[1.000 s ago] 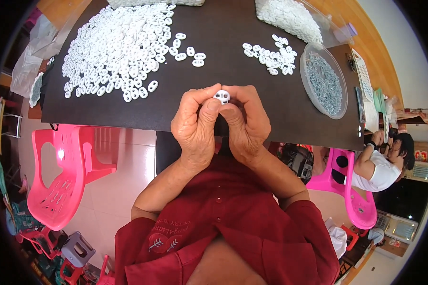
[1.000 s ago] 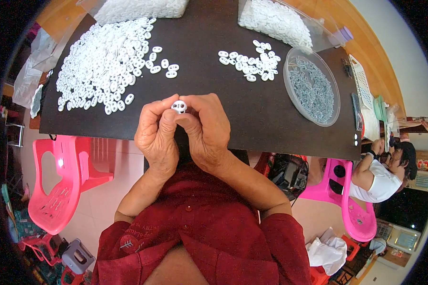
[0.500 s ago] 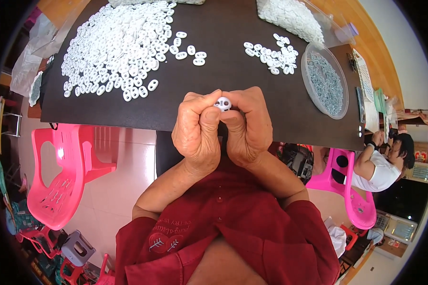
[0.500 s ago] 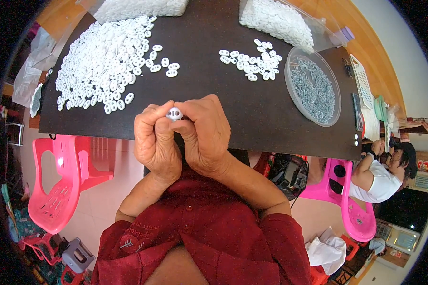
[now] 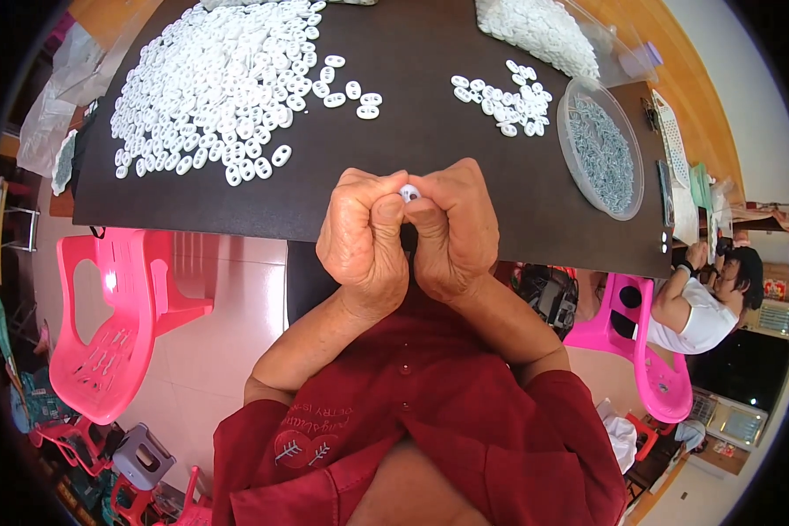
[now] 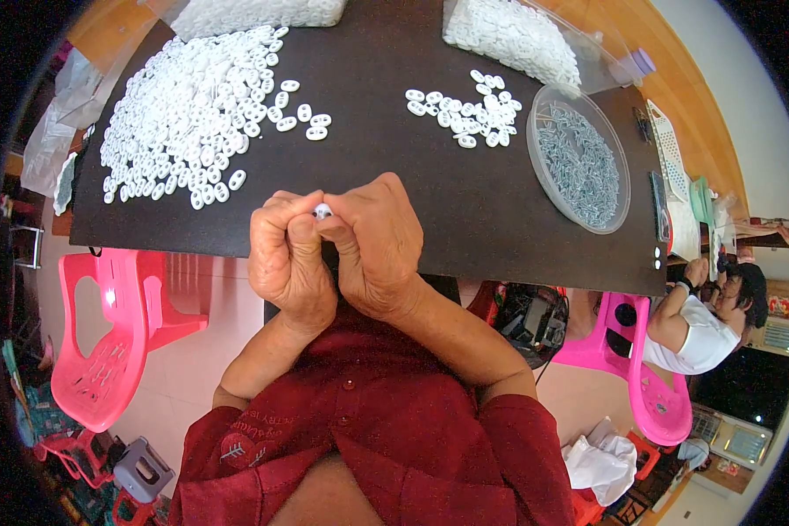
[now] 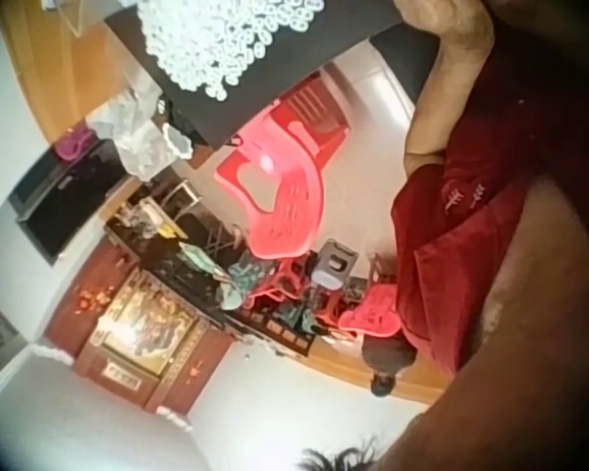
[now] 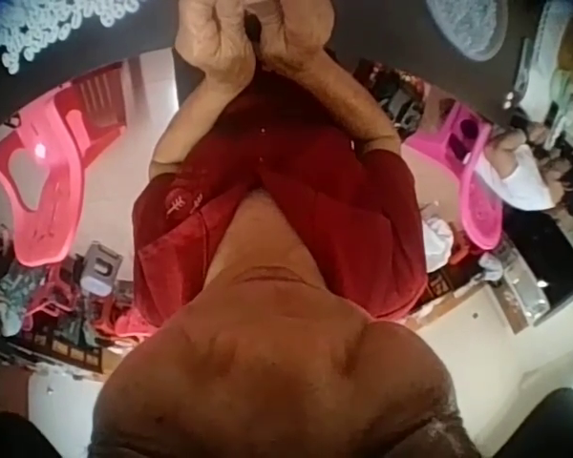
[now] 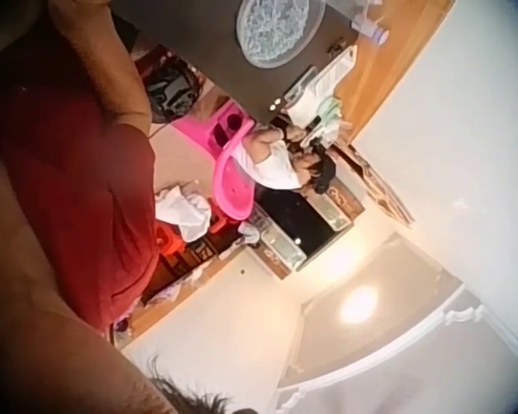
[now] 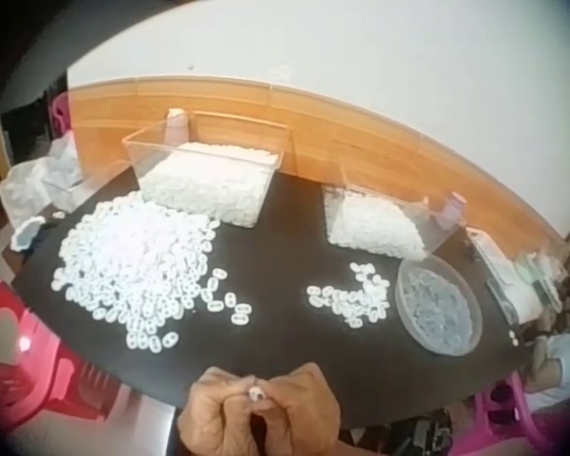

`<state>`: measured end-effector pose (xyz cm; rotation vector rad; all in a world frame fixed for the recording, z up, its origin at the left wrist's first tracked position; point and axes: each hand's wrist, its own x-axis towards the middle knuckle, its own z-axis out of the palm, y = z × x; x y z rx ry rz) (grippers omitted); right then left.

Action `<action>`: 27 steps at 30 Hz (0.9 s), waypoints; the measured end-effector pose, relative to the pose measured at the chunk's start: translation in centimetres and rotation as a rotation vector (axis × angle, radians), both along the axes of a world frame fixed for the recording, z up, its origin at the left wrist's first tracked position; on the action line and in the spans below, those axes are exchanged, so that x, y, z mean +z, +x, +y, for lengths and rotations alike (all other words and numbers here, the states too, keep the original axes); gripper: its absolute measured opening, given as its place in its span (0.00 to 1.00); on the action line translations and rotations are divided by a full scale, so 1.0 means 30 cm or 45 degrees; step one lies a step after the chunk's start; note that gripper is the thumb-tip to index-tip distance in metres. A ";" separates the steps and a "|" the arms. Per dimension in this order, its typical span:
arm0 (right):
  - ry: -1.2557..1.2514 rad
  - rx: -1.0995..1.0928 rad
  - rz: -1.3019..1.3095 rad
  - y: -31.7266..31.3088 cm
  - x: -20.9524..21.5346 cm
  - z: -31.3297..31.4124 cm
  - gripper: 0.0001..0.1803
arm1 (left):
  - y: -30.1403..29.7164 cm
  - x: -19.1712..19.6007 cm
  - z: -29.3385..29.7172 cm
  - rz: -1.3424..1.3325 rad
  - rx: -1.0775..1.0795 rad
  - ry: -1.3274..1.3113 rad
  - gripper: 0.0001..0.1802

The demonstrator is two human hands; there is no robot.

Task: The person is manually assembling small white plastic components by inserting small grey pins into them.

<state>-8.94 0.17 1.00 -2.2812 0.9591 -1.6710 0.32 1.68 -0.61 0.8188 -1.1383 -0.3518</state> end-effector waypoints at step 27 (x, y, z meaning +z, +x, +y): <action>0.527 0.121 -0.154 -0.134 -0.016 0.002 0.08 | 0.367 0.220 -0.232 -0.124 -0.280 0.701 0.05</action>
